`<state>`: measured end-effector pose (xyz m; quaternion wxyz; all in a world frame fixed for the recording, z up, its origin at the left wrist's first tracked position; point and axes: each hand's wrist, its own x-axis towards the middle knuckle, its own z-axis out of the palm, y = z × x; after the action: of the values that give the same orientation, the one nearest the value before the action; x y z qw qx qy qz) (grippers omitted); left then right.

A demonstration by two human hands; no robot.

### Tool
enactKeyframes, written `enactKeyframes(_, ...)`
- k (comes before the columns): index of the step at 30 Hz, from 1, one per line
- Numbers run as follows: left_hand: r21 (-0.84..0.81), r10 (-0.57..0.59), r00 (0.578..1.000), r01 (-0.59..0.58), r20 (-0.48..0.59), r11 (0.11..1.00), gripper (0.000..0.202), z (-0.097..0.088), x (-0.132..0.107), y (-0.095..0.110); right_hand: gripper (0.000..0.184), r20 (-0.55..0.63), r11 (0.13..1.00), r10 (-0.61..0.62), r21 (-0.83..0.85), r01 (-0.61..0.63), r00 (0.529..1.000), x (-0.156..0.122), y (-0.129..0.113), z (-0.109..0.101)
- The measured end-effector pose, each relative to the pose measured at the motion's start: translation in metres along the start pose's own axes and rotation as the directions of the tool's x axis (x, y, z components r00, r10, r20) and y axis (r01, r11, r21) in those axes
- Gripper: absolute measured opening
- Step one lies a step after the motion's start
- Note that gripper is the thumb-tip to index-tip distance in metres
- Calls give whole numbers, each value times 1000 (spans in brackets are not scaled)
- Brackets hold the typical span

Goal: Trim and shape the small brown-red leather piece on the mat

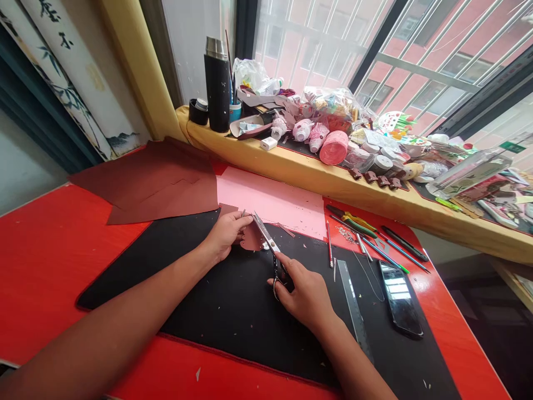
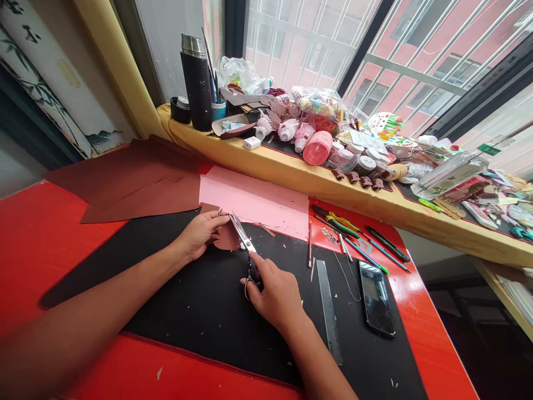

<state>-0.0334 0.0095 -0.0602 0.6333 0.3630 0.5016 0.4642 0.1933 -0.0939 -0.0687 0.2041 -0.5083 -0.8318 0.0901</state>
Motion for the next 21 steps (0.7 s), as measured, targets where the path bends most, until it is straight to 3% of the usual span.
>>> enactKeyframes(21, -121, -89, 996, 85, -28, 989, 28, -2, -1, 8, 48, -56, 999, -38, -13, 37, 998, -1, 0, 3)
